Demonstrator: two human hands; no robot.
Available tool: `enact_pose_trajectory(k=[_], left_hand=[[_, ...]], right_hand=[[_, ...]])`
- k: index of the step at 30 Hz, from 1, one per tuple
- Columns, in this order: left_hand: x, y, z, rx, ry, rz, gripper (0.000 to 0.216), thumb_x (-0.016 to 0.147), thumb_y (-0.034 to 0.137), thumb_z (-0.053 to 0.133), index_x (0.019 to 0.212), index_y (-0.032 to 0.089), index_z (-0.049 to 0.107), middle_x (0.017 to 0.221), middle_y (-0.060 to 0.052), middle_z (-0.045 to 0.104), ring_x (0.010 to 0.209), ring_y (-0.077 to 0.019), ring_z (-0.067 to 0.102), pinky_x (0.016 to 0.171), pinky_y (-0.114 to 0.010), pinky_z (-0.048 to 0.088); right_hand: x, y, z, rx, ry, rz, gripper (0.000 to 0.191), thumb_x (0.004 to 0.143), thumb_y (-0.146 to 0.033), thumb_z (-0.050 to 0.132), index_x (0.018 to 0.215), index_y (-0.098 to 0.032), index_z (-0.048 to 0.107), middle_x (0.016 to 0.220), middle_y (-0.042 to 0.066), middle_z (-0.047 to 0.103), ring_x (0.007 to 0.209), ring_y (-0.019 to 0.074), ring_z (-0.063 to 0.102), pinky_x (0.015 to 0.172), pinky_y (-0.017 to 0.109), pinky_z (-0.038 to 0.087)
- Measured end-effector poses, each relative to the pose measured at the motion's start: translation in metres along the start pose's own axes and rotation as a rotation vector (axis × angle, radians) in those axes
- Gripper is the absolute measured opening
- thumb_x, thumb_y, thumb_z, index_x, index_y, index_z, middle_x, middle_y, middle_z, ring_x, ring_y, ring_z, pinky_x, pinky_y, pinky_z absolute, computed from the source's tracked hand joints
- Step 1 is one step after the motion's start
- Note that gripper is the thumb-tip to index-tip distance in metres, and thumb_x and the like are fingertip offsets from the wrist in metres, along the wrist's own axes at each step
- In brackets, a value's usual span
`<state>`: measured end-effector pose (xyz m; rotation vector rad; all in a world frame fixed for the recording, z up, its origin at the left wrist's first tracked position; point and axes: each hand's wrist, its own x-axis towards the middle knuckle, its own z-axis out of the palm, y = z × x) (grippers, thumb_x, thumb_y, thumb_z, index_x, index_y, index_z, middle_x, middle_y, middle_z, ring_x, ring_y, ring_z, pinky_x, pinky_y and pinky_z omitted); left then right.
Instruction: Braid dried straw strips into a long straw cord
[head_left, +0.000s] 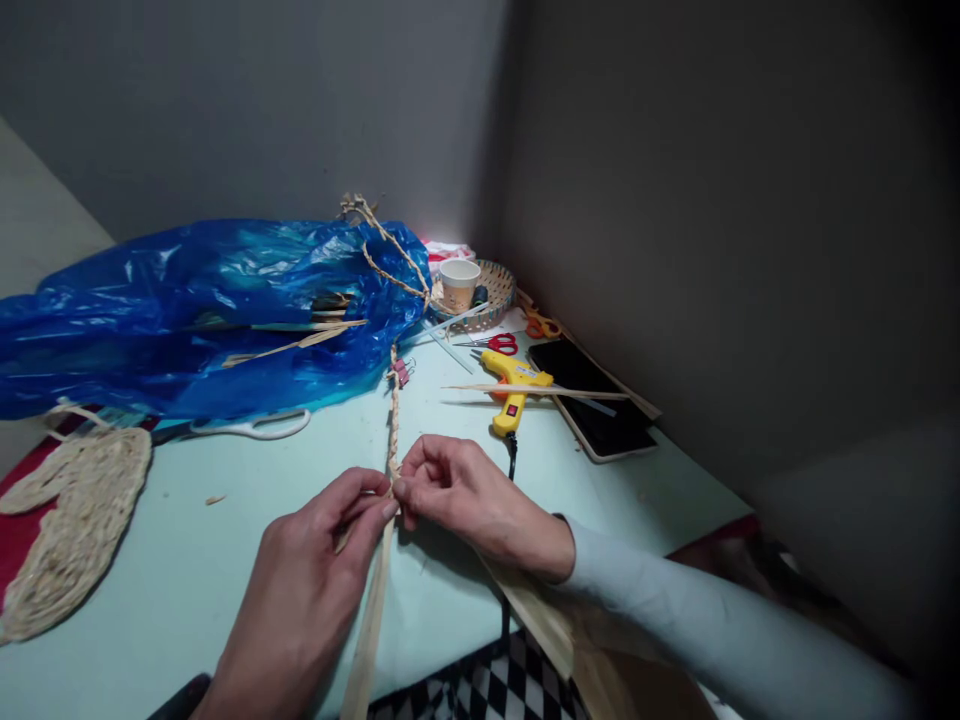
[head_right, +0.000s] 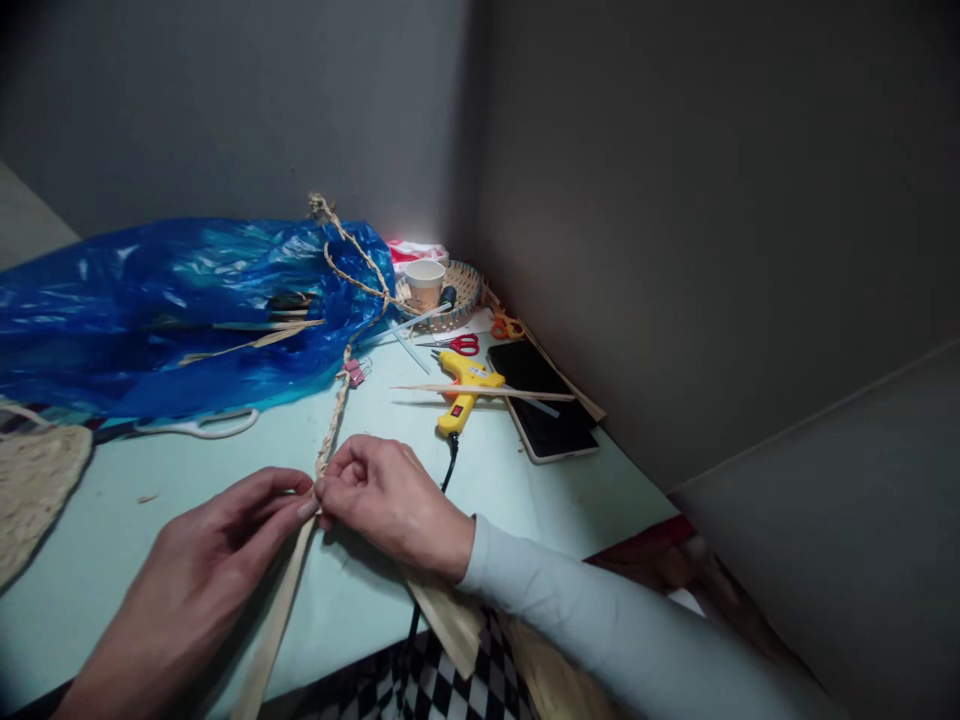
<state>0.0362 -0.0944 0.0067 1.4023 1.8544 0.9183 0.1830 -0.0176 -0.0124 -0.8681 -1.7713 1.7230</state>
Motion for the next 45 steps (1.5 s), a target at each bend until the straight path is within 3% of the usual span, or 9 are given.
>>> enact_pose_trajectory(k=[6, 13, 17, 22, 26, 28, 32, 38, 45], left_hand=[[0.001, -0.003, -0.008, 0.094, 0.085, 0.021, 0.021, 0.083, 0.047, 0.063, 0.081, 0.027, 0.070, 0.089, -0.001, 0.073, 0.084, -0.0229, 0.066, 0.075, -0.027, 0.045], [-0.025, -0.011, 0.018, 0.392, 0.255, 0.401, 0.023, 0.090, 0.027, 0.056, 0.103, 0.023, 0.075, 0.071, -0.003, 0.067, 0.066, -0.0198, 0.063, 0.070, -0.030, 0.042], [-0.036, -0.027, 0.034, 0.594, 0.318, 0.502, 0.032, 0.092, 0.018, 0.049, 0.114, 0.021, 0.073, 0.095, -0.009, 0.076, 0.079, -0.0236, 0.069, 0.073, -0.033, 0.041], [-0.031, -0.020, 0.011, 0.375, 0.191, 0.670, 0.023, 0.089, 0.022, 0.057, 0.104, 0.029, 0.073, 0.093, -0.002, 0.076, 0.081, -0.0207, 0.067, 0.079, -0.028, 0.045], [-0.007, -0.006, -0.010, 0.096, 0.194, 0.211, 0.023, 0.089, 0.044, 0.056, 0.098, 0.028, 0.069, 0.103, -0.001, 0.070, 0.097, -0.0226, 0.061, 0.085, -0.030, 0.042], [0.007, -0.005, -0.009, -0.122, -0.016, 0.032, 0.029, 0.087, 0.048, 0.057, 0.104, 0.026, 0.065, 0.100, -0.002, 0.068, 0.099, -0.0218, 0.060, 0.087, -0.030, 0.042], [0.024, -0.012, 0.003, -0.506, -0.414, -0.139, 0.026, 0.088, 0.047, 0.056, 0.084, 0.021, 0.057, 0.061, 0.007, 0.046, 0.050, -0.0093, 0.038, 0.048, -0.021, 0.029], [0.025, -0.021, 0.002, -0.297, -0.344, -0.167, 0.036, 0.083, 0.049, 0.060, 0.066, 0.017, 0.056, 0.062, 0.005, 0.048, 0.049, -0.0074, 0.032, 0.047, -0.022, 0.022], [0.020, -0.015, 0.005, -0.035, -0.190, -0.106, 0.033, 0.080, 0.049, 0.058, 0.073, 0.018, 0.068, 0.068, -0.002, 0.065, 0.071, -0.0200, 0.057, 0.066, -0.029, 0.041]], right_hand=[[-0.003, -0.001, 0.000, -0.197, 0.068, -0.073, 0.009, 0.087, -0.024, 0.057, 0.083, -0.017, 0.055, 0.073, 0.002, 0.067, 0.062, 0.0104, 0.053, 0.057, 0.020, 0.039], [-0.002, 0.002, -0.003, 0.107, -0.060, -0.012, 0.010, 0.088, -0.025, 0.058, 0.082, -0.017, 0.055, 0.054, -0.006, 0.053, 0.044, 0.0068, 0.046, 0.045, 0.018, 0.033], [-0.001, -0.001, -0.005, 0.267, -0.107, 0.061, 0.019, 0.085, -0.032, 0.065, 0.081, -0.015, 0.056, 0.061, -0.004, 0.058, 0.043, 0.0046, 0.041, 0.043, 0.018, 0.027], [-0.001, -0.003, -0.005, 0.324, -0.079, 0.044, 0.029, 0.078, -0.036, 0.075, 0.079, -0.013, 0.056, 0.067, 0.000, 0.064, 0.052, 0.0051, 0.043, 0.051, 0.019, 0.028], [-0.001, -0.002, -0.007, 0.357, -0.130, 0.038, 0.029, 0.081, -0.037, 0.072, 0.081, -0.014, 0.055, 0.070, 0.002, 0.068, 0.049, 0.0047, 0.034, 0.049, 0.020, 0.023], [-0.001, -0.001, -0.007, 0.393, -0.157, 0.045, 0.032, 0.080, -0.040, 0.072, 0.081, -0.015, 0.054, 0.066, 0.000, 0.065, 0.048, 0.0051, 0.030, 0.048, 0.020, 0.021], [-0.002, 0.001, -0.010, 0.327, -0.129, 0.061, 0.034, 0.079, -0.044, 0.072, 0.080, -0.016, 0.053, 0.056, -0.005, 0.054, 0.047, 0.0065, 0.036, 0.047, 0.020, 0.023], [-0.013, -0.009, -0.011, -0.350, -0.002, -0.024, 0.016, 0.091, -0.028, 0.052, 0.083, -0.015, 0.059, 0.067, 0.000, 0.061, 0.058, 0.0104, 0.049, 0.056, 0.022, 0.030], [-0.020, -0.009, -0.003, -0.833, 0.114, -0.139, 0.015, 0.092, -0.023, 0.047, 0.081, -0.017, 0.056, 0.062, 0.000, 0.059, 0.054, 0.0114, 0.048, 0.055, 0.026, 0.025]])
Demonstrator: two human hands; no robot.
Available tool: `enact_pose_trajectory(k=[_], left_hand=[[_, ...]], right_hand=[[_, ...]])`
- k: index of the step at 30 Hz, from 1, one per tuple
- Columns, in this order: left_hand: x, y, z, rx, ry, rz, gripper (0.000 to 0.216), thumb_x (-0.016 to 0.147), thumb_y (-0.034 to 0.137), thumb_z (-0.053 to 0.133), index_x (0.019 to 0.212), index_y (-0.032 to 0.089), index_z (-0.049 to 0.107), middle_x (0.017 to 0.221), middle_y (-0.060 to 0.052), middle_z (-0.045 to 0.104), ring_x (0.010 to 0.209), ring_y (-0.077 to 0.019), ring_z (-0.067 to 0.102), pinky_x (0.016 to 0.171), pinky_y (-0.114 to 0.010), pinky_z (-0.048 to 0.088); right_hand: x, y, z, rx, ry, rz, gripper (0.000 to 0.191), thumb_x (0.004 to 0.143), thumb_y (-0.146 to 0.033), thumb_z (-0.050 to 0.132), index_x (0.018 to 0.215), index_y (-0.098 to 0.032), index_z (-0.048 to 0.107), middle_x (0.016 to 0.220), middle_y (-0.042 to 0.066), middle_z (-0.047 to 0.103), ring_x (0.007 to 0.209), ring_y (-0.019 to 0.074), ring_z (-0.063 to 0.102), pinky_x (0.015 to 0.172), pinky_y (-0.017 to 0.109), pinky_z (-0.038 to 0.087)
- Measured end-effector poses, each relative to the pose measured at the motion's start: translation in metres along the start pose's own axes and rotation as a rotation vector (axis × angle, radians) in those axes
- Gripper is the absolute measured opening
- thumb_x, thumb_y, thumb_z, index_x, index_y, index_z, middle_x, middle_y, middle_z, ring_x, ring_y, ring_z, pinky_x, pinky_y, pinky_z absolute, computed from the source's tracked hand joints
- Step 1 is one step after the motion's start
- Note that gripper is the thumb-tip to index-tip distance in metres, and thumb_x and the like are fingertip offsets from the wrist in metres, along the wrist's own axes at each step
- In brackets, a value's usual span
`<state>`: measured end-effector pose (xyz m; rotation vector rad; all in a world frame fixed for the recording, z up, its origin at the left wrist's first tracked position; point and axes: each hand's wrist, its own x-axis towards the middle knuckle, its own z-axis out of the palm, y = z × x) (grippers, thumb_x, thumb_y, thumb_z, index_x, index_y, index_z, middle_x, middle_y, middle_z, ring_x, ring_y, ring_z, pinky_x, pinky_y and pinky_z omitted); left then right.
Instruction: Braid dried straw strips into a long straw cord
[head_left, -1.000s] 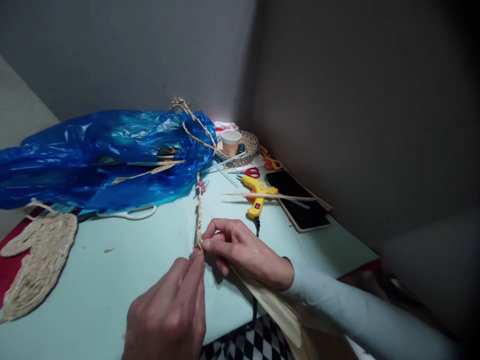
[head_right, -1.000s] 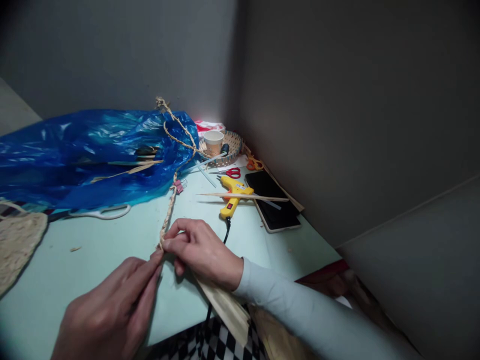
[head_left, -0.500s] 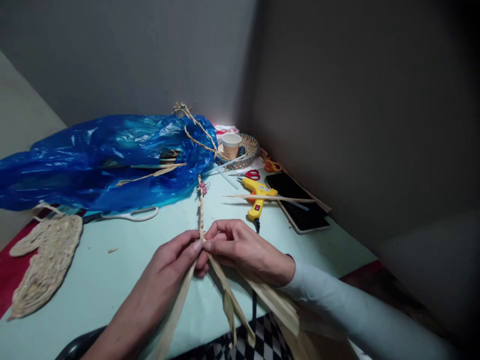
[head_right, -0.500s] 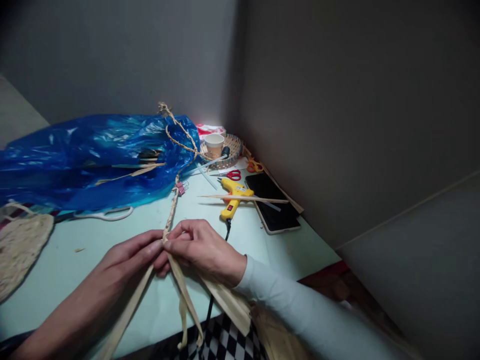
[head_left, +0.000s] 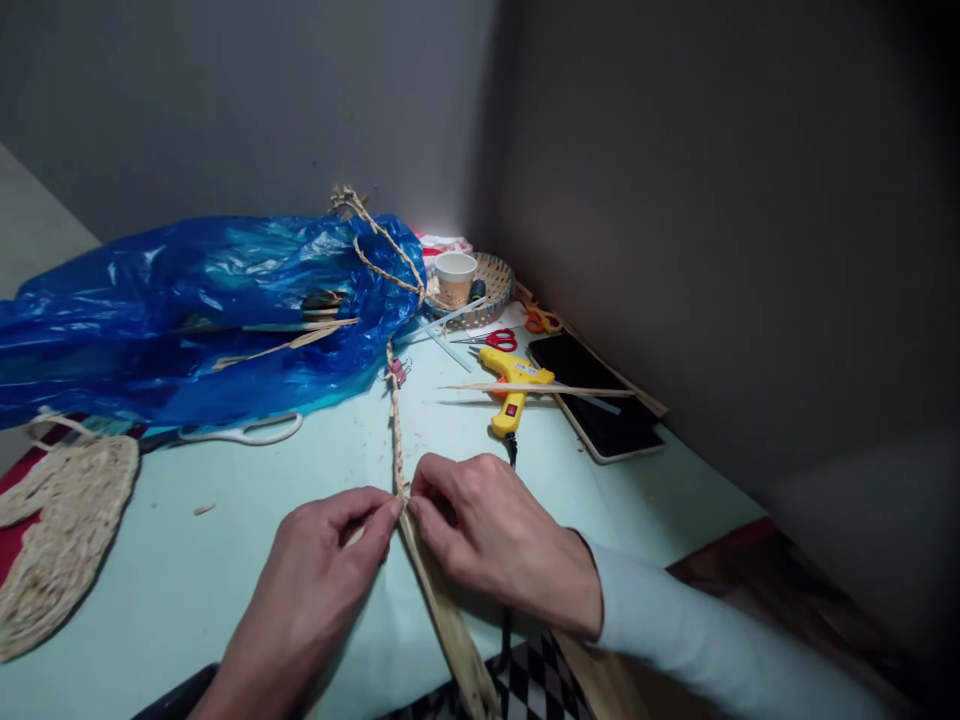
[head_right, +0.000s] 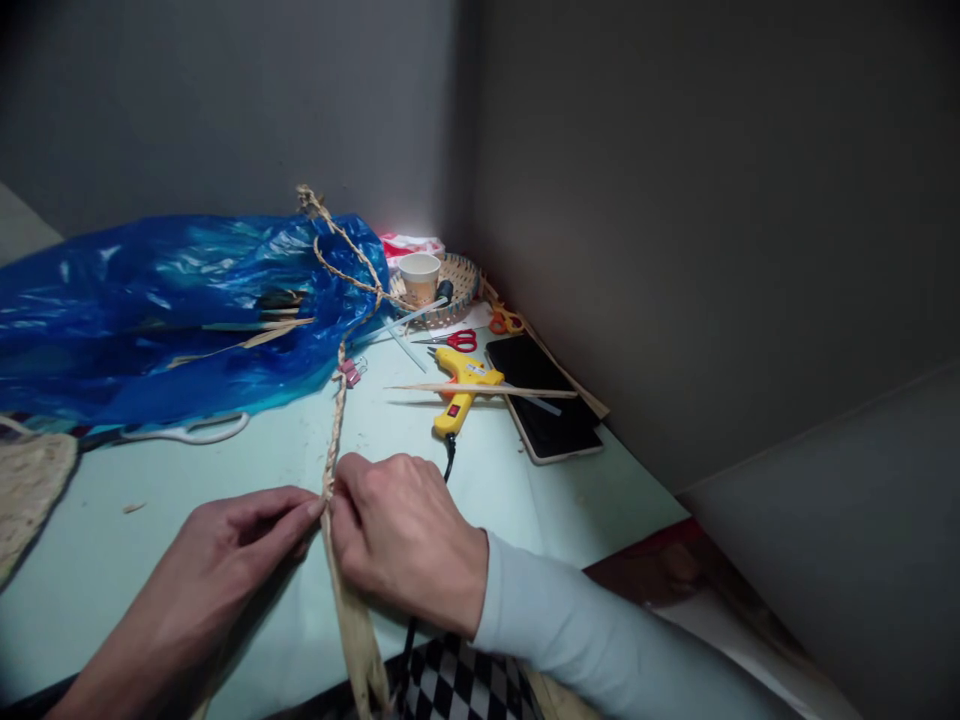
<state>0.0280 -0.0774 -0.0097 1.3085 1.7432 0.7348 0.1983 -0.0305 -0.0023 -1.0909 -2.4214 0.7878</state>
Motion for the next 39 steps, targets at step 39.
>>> enact_pose_trajectory(k=[39], left_hand=[[-0.001, -0.003, -0.007, -0.323, -0.114, -0.065, 0.026, 0.075, 0.042, 0.072, 0.085, 0.020, 0.080, 0.053, 0.004, 0.054, 0.050, -0.0104, 0.036, 0.048, -0.023, 0.025]], right_hand=[[-0.047, -0.039, 0.034, -0.173, -0.015, 0.054, 0.023, 0.092, -0.024, 0.043, 0.108, -0.018, 0.058, 0.076, 0.005, 0.067, 0.063, 0.0201, 0.059, 0.053, 0.030, 0.032]])
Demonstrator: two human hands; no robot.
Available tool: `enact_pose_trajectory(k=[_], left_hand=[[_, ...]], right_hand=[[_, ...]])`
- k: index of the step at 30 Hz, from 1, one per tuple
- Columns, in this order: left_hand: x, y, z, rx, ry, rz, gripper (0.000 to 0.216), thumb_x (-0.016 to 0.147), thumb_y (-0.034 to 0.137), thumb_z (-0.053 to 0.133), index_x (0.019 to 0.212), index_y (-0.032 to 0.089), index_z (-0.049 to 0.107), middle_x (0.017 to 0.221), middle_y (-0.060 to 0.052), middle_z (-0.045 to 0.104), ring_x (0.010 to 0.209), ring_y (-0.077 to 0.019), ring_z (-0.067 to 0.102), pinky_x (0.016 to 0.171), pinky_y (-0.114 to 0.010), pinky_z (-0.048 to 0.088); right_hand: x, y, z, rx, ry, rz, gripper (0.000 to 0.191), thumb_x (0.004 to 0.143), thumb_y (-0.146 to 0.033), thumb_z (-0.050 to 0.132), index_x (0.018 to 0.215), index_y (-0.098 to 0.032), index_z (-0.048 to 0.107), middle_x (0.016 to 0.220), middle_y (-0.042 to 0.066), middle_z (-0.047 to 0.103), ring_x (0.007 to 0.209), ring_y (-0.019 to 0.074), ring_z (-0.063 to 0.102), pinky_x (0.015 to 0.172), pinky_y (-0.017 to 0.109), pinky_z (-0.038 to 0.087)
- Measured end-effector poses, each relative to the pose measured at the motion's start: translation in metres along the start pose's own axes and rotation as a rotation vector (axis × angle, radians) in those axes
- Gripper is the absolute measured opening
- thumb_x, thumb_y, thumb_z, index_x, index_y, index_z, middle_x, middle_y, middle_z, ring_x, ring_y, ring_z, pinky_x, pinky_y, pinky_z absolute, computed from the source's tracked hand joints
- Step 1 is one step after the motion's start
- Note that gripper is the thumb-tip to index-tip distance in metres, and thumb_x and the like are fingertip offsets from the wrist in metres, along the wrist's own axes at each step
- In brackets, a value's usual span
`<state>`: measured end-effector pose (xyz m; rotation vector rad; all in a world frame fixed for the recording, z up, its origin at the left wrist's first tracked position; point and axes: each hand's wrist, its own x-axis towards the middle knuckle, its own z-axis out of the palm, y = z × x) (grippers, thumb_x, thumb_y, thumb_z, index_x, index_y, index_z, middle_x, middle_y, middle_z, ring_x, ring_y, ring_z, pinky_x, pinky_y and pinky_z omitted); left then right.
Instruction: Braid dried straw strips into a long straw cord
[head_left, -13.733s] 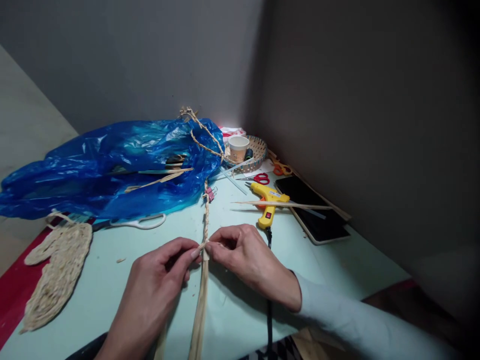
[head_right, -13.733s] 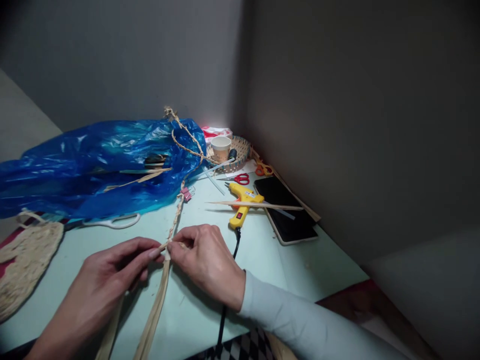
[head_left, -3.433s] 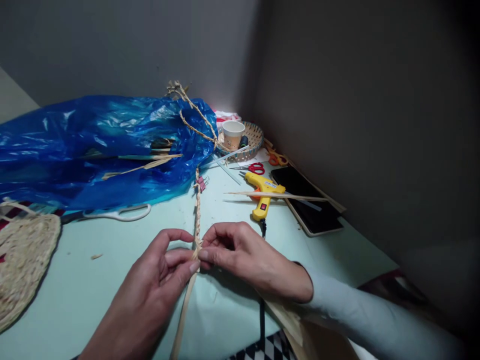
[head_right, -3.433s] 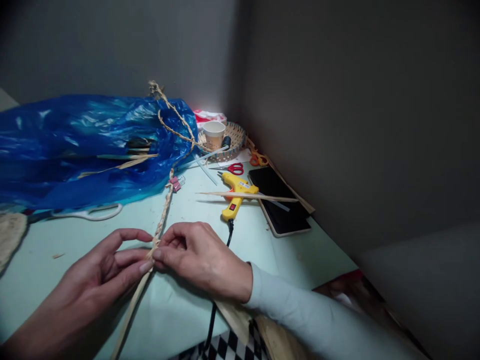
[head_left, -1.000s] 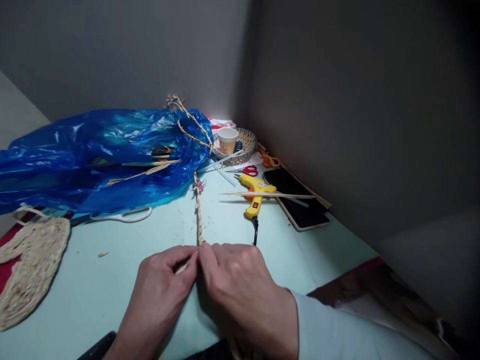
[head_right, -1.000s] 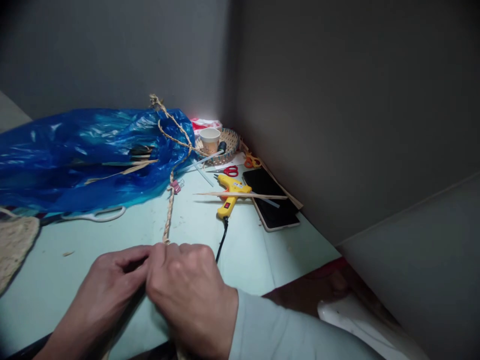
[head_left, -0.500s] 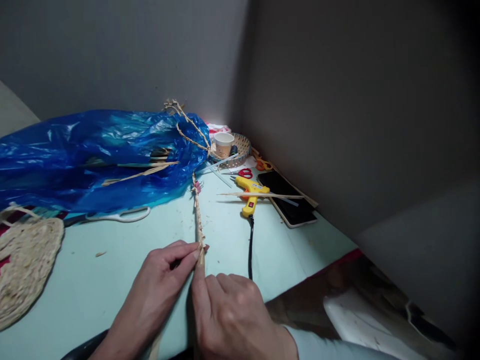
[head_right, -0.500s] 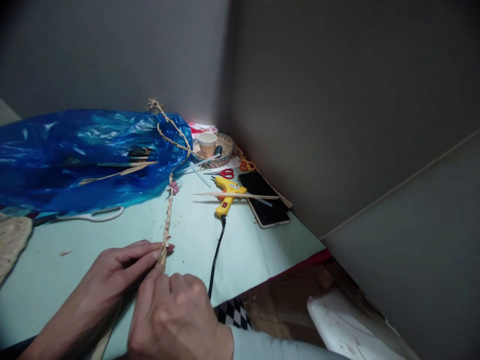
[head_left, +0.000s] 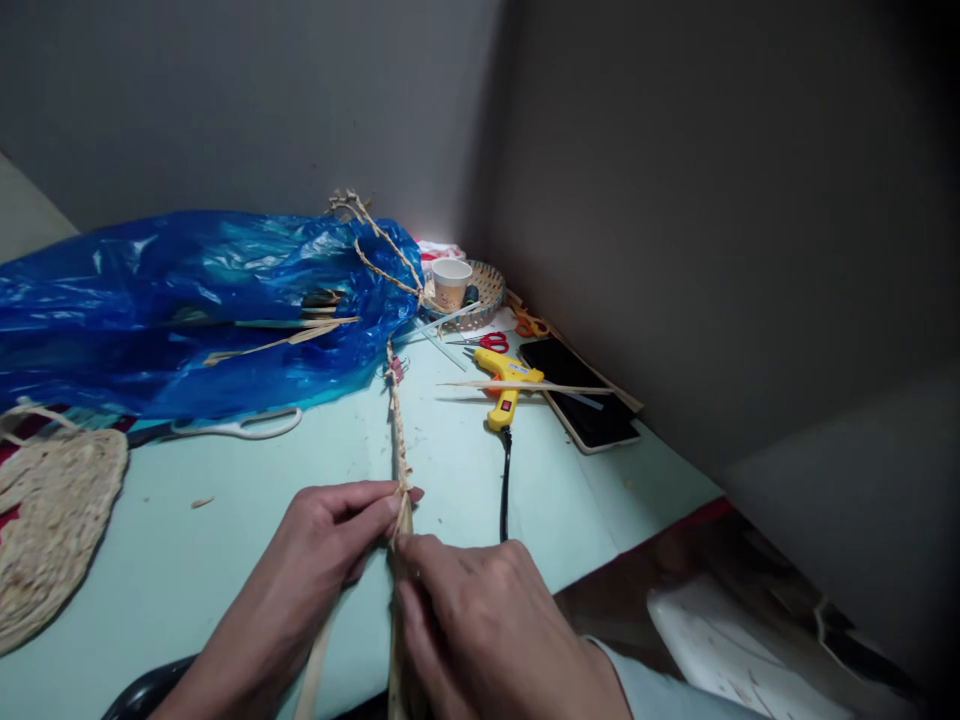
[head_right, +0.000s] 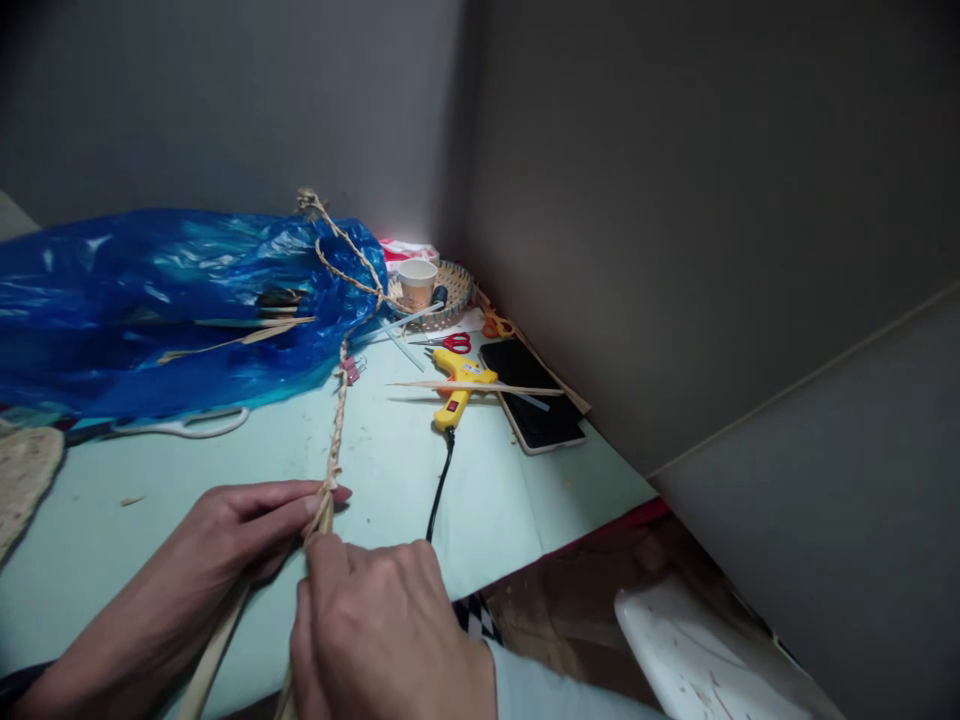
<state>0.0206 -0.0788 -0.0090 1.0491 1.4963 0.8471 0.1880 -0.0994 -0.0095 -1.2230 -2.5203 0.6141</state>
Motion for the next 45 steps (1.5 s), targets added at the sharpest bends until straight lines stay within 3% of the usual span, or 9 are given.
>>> enact_pose_trajectory(k=[3, 11, 15, 20, 27, 29, 32, 36, 45], left_hand=[[-0.002, 0.001, 0.001, -0.093, -0.058, -0.059, 0.031, 0.077, 0.046, 0.070, 0.084, 0.016, 0.077, 0.050, 0.008, 0.036, 0.049, -0.0082, 0.018, 0.047, -0.024, 0.010], [-0.002, -0.007, -0.001, -0.034, -0.032, -0.003, 0.035, 0.082, 0.045, 0.066, 0.061, 0.017, 0.065, 0.056, 0.004, 0.049, 0.051, -0.0091, 0.023, 0.050, -0.027, 0.014], [-0.003, -0.008, -0.001, -0.022, -0.021, 0.004, 0.032, 0.081, 0.045, 0.067, 0.063, 0.018, 0.068, 0.051, 0.005, 0.043, 0.051, -0.0100, 0.023, 0.050, -0.027, 0.015], [-0.006, 0.001, 0.003, -0.093, 0.017, -0.042, 0.028, 0.076, 0.045, 0.069, 0.071, 0.018, 0.075, 0.052, 0.002, 0.054, 0.049, -0.0112, 0.036, 0.047, -0.026, 0.025], [-0.009, 0.008, 0.006, -0.285, -0.019, -0.121, 0.022, 0.069, 0.039, 0.077, 0.071, 0.017, 0.076, 0.069, -0.004, 0.068, 0.054, -0.0098, 0.051, 0.045, -0.020, 0.031], [-0.009, 0.007, 0.005, -0.307, -0.028, -0.125, 0.023, 0.069, 0.039, 0.077, 0.076, 0.017, 0.078, 0.068, -0.004, 0.068, 0.052, -0.0095, 0.051, 0.045, -0.020, 0.032], [-0.008, 0.005, 0.005, -0.250, 0.018, -0.116, 0.028, 0.068, 0.039, 0.077, 0.088, 0.019, 0.080, 0.066, -0.005, 0.071, 0.053, -0.0147, 0.056, 0.048, -0.025, 0.041], [-0.008, 0.003, 0.004, -0.120, 0.084, -0.058, 0.030, 0.068, 0.046, 0.074, 0.084, 0.021, 0.081, 0.065, -0.005, 0.072, 0.063, -0.0231, 0.064, 0.058, -0.032, 0.050], [-0.014, 0.007, 0.008, 0.064, 0.264, -0.008, 0.022, 0.067, 0.044, 0.072, 0.075, 0.025, 0.078, 0.067, -0.001, 0.072, 0.073, -0.0219, 0.066, 0.063, -0.024, 0.053]], right_hand=[[-0.001, 0.002, -0.010, 0.102, -0.048, 0.077, 0.018, 0.091, -0.024, 0.045, 0.100, -0.021, 0.060, 0.074, 0.004, 0.066, 0.064, 0.0191, 0.057, 0.055, 0.027, 0.034], [-0.003, 0.005, -0.024, 0.281, -0.079, 0.157, 0.026, 0.092, -0.026, 0.048, 0.114, -0.024, 0.063, 0.071, 0.002, 0.066, 0.057, 0.0141, 0.054, 0.053, 0.023, 0.039], [-0.007, 0.004, -0.011, 0.152, -0.050, 0.129, 0.048, 0.093, -0.029, 0.047, 0.141, -0.025, 0.047, 0.071, 0.002, 0.067, 0.056, 0.0173, 0.058, 0.049, 0.025, 0.038], [-0.006, 0.005, 0.011, -0.189, -0.046, -0.126, 0.068, 0.085, -0.011, 0.047, 0.149, 0.000, 0.029, 0.083, 0.010, 0.072, 0.057, 0.0228, 0.064, 0.041, 0.034, 0.029], [0.013, 0.021, -0.022, 0.171, 0.083, -0.097, 0.027, 0.097, -0.035, 0.049, 0.092, -0.018, 0.069, 0.081, 0.005, 0.069, 0.073, 0.0180, 0.064, 0.065, 0.029, 0.046], [0.025, 0.031, -0.031, 0.356, 0.165, -0.012, 0.024, 0.094, -0.036, 0.056, 0.106, -0.017, 0.064, 0.095, 0.007, 0.069, 0.087, 0.0182, 0.064, 0.077, 0.030, 0.048], [0.042, 0.041, -0.032, 0.702, -0.069, 0.008, 0.042, 0.089, -0.035, 0.064, 0.125, -0.016, 0.052, 0.099, 0.007, 0.070, 0.088, 0.0172, 0.067, 0.077, 0.027, 0.050], [0.054, 0.046, -0.032, 0.892, -0.307, 0.006, 0.032, 0.097, -0.030, 0.051, 0.125, -0.014, 0.052, 0.092, 0.006, 0.069, 0.073, 0.0134, 0.065, 0.067, 0.023, 0.049], [0.061, 0.044, -0.049, 0.585, -0.250, 0.016, 0.024, 0.093, -0.020, 0.049, 0.103, -0.015, 0.070, 0.085, 0.002, 0.069, 0.076, 0.0134, 0.058, 0.071, 0.024, 0.043]])
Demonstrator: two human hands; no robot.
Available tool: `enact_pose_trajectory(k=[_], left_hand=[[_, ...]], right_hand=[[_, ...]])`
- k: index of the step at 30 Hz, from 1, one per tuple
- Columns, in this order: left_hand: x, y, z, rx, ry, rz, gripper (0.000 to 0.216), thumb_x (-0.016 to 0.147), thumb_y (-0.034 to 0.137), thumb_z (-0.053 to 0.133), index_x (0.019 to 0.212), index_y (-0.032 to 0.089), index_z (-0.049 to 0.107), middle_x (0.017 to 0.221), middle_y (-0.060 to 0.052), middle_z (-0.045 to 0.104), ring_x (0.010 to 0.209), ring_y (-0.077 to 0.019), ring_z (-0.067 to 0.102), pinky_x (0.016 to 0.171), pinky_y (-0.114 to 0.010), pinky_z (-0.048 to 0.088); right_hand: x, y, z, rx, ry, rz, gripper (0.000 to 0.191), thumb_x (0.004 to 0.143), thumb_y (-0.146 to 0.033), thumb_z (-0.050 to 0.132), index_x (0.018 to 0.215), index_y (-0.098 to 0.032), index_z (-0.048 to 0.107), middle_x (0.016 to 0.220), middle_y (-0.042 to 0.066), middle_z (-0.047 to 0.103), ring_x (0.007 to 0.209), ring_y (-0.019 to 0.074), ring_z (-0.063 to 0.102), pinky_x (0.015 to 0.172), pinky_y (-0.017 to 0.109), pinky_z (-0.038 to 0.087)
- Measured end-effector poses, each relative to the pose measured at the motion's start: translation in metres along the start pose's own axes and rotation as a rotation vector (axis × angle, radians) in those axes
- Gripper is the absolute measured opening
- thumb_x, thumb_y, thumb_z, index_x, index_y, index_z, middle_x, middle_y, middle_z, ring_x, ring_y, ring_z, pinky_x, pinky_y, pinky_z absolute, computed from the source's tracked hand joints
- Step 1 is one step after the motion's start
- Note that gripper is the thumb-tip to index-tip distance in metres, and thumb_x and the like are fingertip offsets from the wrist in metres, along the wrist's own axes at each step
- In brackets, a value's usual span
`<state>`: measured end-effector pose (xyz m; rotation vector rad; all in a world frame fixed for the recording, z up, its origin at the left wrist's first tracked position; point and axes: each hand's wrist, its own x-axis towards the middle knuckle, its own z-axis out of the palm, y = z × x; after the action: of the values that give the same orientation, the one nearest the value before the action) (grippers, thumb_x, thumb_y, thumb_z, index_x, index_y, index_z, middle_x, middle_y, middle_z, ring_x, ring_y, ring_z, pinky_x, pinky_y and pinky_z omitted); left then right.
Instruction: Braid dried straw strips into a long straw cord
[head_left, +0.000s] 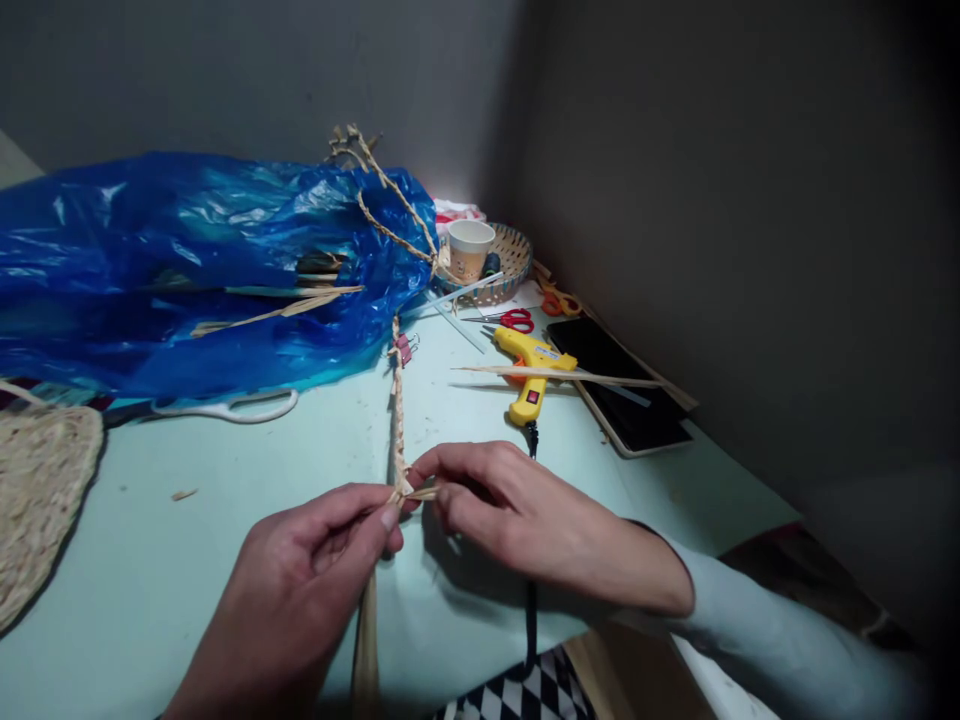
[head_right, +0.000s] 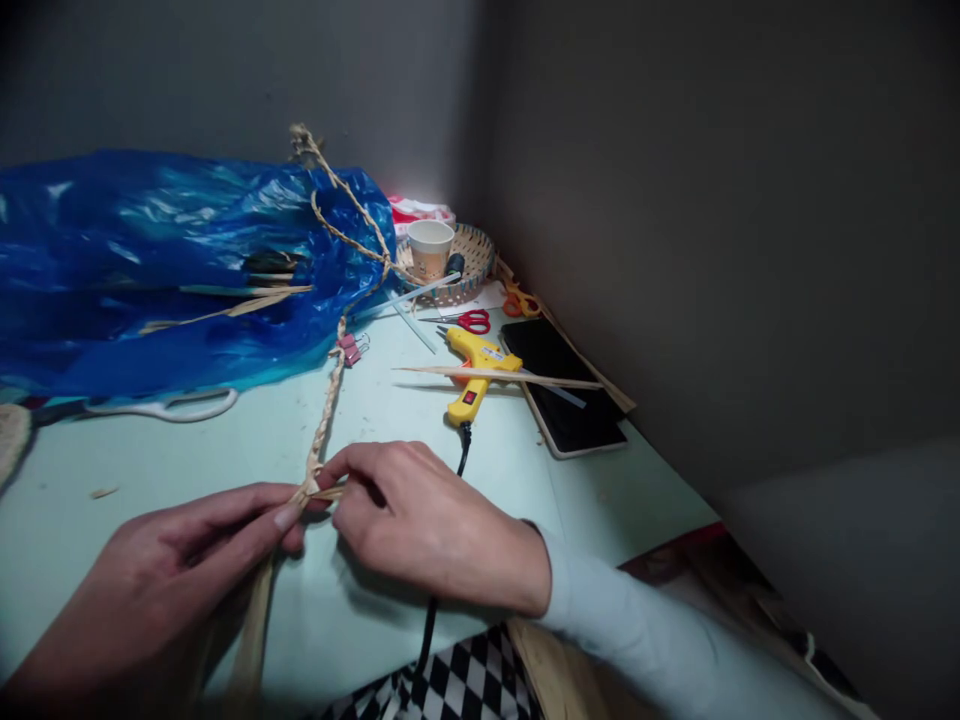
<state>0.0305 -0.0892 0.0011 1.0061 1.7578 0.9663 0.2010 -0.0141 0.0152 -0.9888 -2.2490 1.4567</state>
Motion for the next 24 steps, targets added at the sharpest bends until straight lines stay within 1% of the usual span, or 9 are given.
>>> enact_pose_trajectory(k=[3, 6, 8, 11, 13, 15, 18, 20, 24], left_hand=[[0.000, 0.001, 0.001, 0.025, -0.006, 0.019, 0.023, 0.068, 0.044, 0.070, 0.074, 0.024, 0.077, 0.063, -0.001, 0.071, 0.067, -0.0214, 0.066, 0.061, -0.024, 0.054], [-0.001, 0.000, 0.001, 0.072, -0.003, 0.040, 0.022, 0.070, 0.045, 0.068, 0.072, 0.024, 0.075, 0.061, -0.001, 0.070, 0.065, -0.0207, 0.066, 0.058, -0.024, 0.053], [-0.001, -0.002, -0.001, 0.109, 0.009, 0.048, 0.022, 0.069, 0.046, 0.067, 0.070, 0.025, 0.074, 0.060, 0.000, 0.069, 0.063, -0.0199, 0.066, 0.058, -0.023, 0.053], [-0.001, -0.007, -0.006, 0.194, 0.021, 0.094, 0.024, 0.070, 0.049, 0.066, 0.068, 0.025, 0.073, 0.062, 0.001, 0.070, 0.063, -0.0183, 0.065, 0.058, -0.021, 0.052], [0.000, -0.011, -0.009, 0.275, 0.028, 0.188, 0.025, 0.074, 0.049, 0.063, 0.069, 0.026, 0.072, 0.067, 0.002, 0.071, 0.065, -0.0167, 0.064, 0.058, -0.020, 0.050], [0.001, -0.015, -0.012, 0.360, 0.052, 0.325, 0.023, 0.080, 0.045, 0.060, 0.070, 0.027, 0.072, 0.074, 0.003, 0.073, 0.068, -0.0155, 0.064, 0.062, -0.020, 0.049], [0.001, -0.018, -0.011, 0.463, 0.125, 0.529, 0.020, 0.086, 0.038, 0.058, 0.077, 0.028, 0.072, 0.082, 0.004, 0.074, 0.072, -0.0142, 0.066, 0.070, -0.021, 0.047], [0.000, -0.018, -0.009, 0.521, 0.197, 0.634, 0.017, 0.088, 0.033, 0.058, 0.080, 0.027, 0.071, 0.081, 0.004, 0.074, 0.071, -0.0133, 0.066, 0.071, -0.022, 0.046], [-0.008, -0.023, -0.001, 0.627, 0.317, 0.729, 0.016, 0.089, 0.027, 0.058, 0.096, 0.028, 0.072, 0.080, 0.002, 0.074, 0.066, -0.0157, 0.065, 0.058, -0.027, 0.041]], right_hand=[[0.006, 0.007, 0.009, 0.211, 0.039, 0.012, 0.025, 0.092, -0.029, 0.055, 0.090, -0.012, 0.073, 0.080, 0.003, 0.069, 0.072, 0.0128, 0.057, 0.066, 0.023, 0.042], [0.009, 0.013, 0.018, 0.427, 0.067, 0.032, 0.023, 0.090, -0.025, 0.056, 0.084, -0.011, 0.073, 0.080, 0.004, 0.070, 0.074, 0.0128, 0.059, 0.070, 0.023, 0.043], [0.008, 0.014, 0.022, 0.473, 0.095, 0.059, 0.021, 0.089, -0.023, 0.058, 0.081, -0.010, 0.073, 0.075, 0.003, 0.069, 0.069, 0.0113, 0.057, 0.067, 0.022, 0.043], [0.005, 0.010, 0.023, 0.475, 0.131, 0.108, 0.019, 0.088, -0.023, 0.061, 0.079, -0.010, 0.071, 0.061, -0.002, 0.059, 0.056, 0.0075, 0.047, 0.054, 0.020, 0.035], [0.004, 0.007, 0.022, 0.483, 0.117, 0.139, 0.019, 0.089, -0.023, 0.059, 0.078, -0.011, 0.068, 0.056, -0.004, 0.055, 0.052, 0.0067, 0.043, 0.051, 0.019, 0.032], [0.004, 0.005, 0.021, 0.485, 0.099, 0.143, 0.019, 0.090, -0.022, 0.058, 0.076, -0.011, 0.065, 0.058, -0.002, 0.059, 0.053, 0.0067, 0.045, 0.053, 0.018, 0.034], [0.004, 0.004, 0.020, 0.458, 0.105, 0.108, 0.020, 0.089, -0.018, 0.058, 0.072, -0.011, 0.064, 0.064, 0.001, 0.064, 0.057, 0.0071, 0.048, 0.057, 0.018, 0.037], [0.005, 0.005, 0.020, 0.462, 0.109, 0.088, 0.019, 0.089, -0.017, 0.058, 0.072, -0.011, 0.064, 0.066, 0.002, 0.064, 0.058, 0.0074, 0.049, 0.057, 0.019, 0.039], [0.007, 0.008, 0.023, 0.560, 0.109, 0.093, 0.015, 0.087, -0.015, 0.057, 0.076, -0.010, 0.064, 0.068, 0.003, 0.065, 0.053, 0.0075, 0.051, 0.055, 0.019, 0.042]])
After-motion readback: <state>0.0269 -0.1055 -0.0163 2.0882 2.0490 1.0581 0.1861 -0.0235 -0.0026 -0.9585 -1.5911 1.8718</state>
